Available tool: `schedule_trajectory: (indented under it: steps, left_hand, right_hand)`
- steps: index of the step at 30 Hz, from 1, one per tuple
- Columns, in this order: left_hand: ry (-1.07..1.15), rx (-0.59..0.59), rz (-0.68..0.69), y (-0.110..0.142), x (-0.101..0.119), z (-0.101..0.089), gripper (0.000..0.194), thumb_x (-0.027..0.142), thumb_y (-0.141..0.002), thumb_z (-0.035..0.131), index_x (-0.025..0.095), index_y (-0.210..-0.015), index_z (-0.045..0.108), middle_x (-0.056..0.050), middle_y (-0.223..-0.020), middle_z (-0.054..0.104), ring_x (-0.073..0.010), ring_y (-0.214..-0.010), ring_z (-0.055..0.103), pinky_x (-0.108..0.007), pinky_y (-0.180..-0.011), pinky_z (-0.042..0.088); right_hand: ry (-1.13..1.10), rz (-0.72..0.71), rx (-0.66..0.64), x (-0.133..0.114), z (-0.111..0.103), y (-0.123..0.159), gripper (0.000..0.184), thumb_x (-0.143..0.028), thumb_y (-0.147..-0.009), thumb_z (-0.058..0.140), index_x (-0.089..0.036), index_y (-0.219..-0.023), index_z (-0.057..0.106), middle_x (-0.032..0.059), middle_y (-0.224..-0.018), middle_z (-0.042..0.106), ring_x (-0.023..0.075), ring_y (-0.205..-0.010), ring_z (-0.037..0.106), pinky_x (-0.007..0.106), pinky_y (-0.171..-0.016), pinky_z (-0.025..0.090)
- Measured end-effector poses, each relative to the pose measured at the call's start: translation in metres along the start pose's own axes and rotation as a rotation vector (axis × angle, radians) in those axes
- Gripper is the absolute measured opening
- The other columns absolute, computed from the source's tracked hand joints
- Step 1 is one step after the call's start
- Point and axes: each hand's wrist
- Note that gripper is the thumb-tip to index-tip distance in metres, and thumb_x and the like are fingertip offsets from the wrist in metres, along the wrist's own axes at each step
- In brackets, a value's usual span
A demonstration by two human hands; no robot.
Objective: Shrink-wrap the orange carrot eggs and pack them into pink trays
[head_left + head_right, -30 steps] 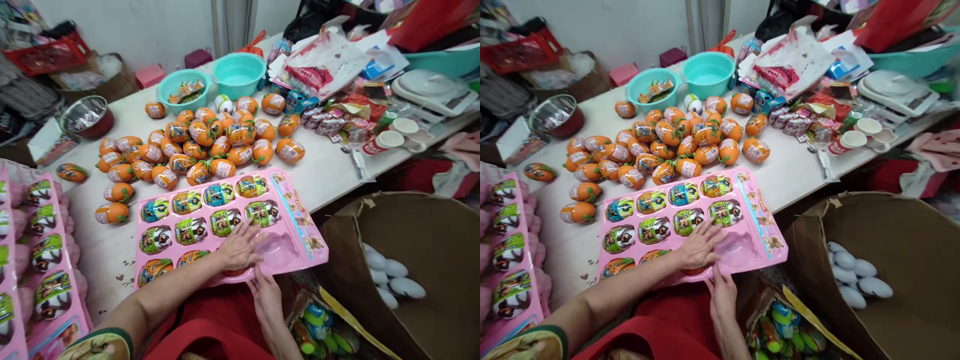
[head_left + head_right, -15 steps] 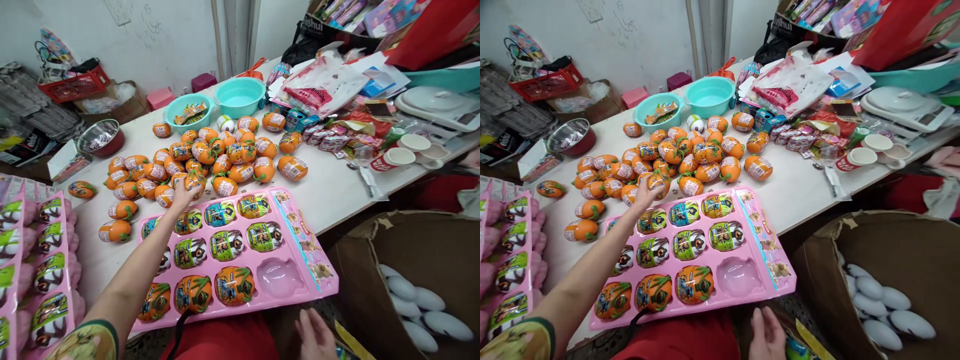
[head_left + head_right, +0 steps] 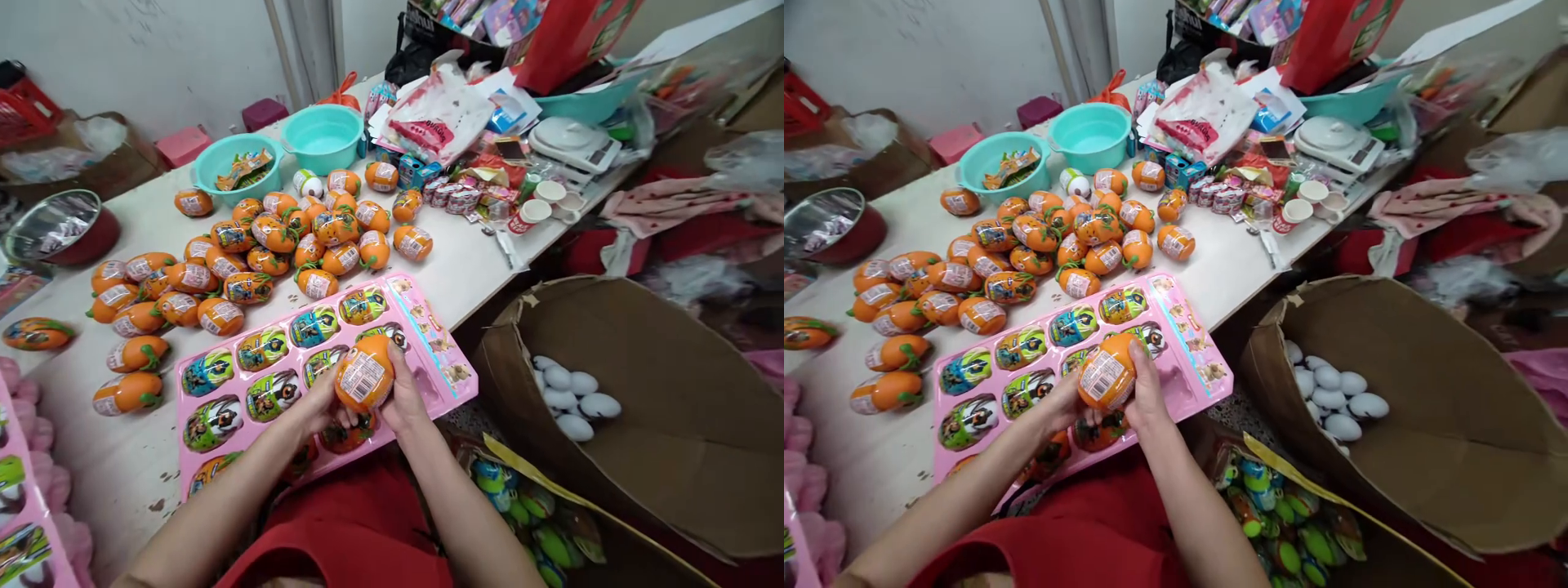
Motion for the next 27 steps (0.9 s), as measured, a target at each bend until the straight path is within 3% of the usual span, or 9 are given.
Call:
schedule_trajectory:
  steps: [2, 3, 5, 7, 12, 18, 23, 27]
  left_hand:
    - [-0.098, 0.140, 0.130, -0.001, 0.002, -0.002, 0.061, 0.074, -0.083, 0.051, 0.016, -0.089, 0.068, -0.006, -0.061, 0.066, -0.0164, -0.046, 0.060, -0.024, -0.040, 0.046]
    - [-0.117, 0.155, 0.194, 0.000, 0.005, -0.002, 0.059, 0.073, -0.084, 0.051, 0.018, -0.097, 0.067, -0.005, -0.073, 0.070, -0.0165, -0.053, 0.063, -0.024, -0.043, 0.050]
    - [-0.128, 0.043, 0.251, 0.003, 0.013, -0.001, 0.052, 0.067, -0.084, 0.059, 0.025, -0.114, 0.062, -0.005, -0.101, 0.070, -0.0186, -0.070, 0.068, -0.027, -0.048, 0.056]
    - [-0.156, -0.098, 0.223, 0.006, 0.018, 0.002, 0.049, 0.057, -0.082, 0.068, 0.026, -0.118, 0.058, -0.006, -0.112, 0.066, -0.0208, -0.079, 0.069, -0.028, -0.048, 0.058]
    - [0.092, -0.155, 0.058, -0.003, 0.024, 0.006, 0.041, 0.047, -0.088, 0.064, 0.016, -0.114, 0.059, -0.011, -0.098, 0.069, -0.0245, -0.076, 0.071, -0.034, -0.049, 0.062]
    - [0.291, -0.292, 0.018, -0.011, 0.029, 0.001, 0.039, 0.044, -0.093, 0.058, 0.015, -0.120, 0.058, -0.012, -0.093, 0.072, -0.0237, -0.070, 0.072, -0.035, -0.051, 0.063]
    - [0.199, -0.324, 0.072, -0.009, 0.021, 0.013, 0.044, 0.050, -0.092, 0.059, 0.015, -0.118, 0.059, -0.010, -0.087, 0.072, -0.0207, -0.066, 0.070, -0.029, -0.052, 0.061]
    - [-0.044, -0.327, 0.151, -0.007, 0.019, 0.028, 0.061, 0.060, -0.088, 0.059, 0.021, -0.135, 0.049, -0.010, -0.095, 0.071, -0.0176, -0.062, 0.066, -0.027, -0.051, 0.056]
  right_hand:
    - [-0.005, -0.013, 0.085, 0.001, -0.007, -0.002, 0.055, -0.051, -0.062, 0.086, -0.016, -0.099, 0.066, 0.0035, -0.089, 0.074, 0.0211, -0.086, 0.068, 0.036, -0.084, 0.057]
    - [-0.005, -0.026, 0.119, 0.002, -0.010, -0.004, 0.054, -0.049, -0.062, 0.086, -0.016, -0.098, 0.066, 0.0030, -0.087, 0.074, 0.0204, -0.083, 0.068, 0.035, -0.084, 0.057]
    - [-0.009, -0.027, 0.144, 0.004, -0.015, -0.007, 0.052, -0.052, -0.064, 0.084, -0.015, -0.096, 0.066, 0.0033, -0.084, 0.074, 0.0199, -0.080, 0.068, 0.035, -0.082, 0.058]
    - [-0.013, -0.018, 0.147, 0.007, -0.018, -0.010, 0.054, -0.059, -0.068, 0.080, -0.015, -0.094, 0.065, 0.0049, -0.084, 0.074, 0.0205, -0.078, 0.068, 0.036, -0.080, 0.058]
    - [0.067, -0.090, 0.168, 0.009, -0.023, -0.006, 0.051, -0.065, -0.074, 0.072, -0.025, -0.104, 0.062, 0.0035, -0.102, 0.073, 0.0211, -0.091, 0.068, 0.037, -0.082, 0.058]
    - [0.121, -0.203, -0.025, -0.005, -0.032, 0.006, 0.055, -0.045, -0.073, 0.079, -0.032, -0.122, 0.058, 0.0015, -0.123, 0.067, 0.0200, -0.113, 0.062, 0.038, -0.098, 0.051]
    - [0.188, -0.251, -0.004, -0.009, -0.036, 0.012, 0.062, -0.039, -0.070, 0.082, -0.030, -0.125, 0.055, 0.0043, -0.124, 0.066, 0.0235, -0.113, 0.063, 0.039, -0.095, 0.053]
    - [0.209, -0.282, 0.036, -0.019, -0.049, 0.011, 0.070, -0.032, -0.064, 0.085, -0.032, -0.125, 0.051, 0.0029, -0.117, 0.068, 0.0255, -0.102, 0.067, 0.038, -0.085, 0.058]
Point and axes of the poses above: each hand's wrist, its own y-axis away from the middle knuckle, its own z-axis out of the palm, x = y × z
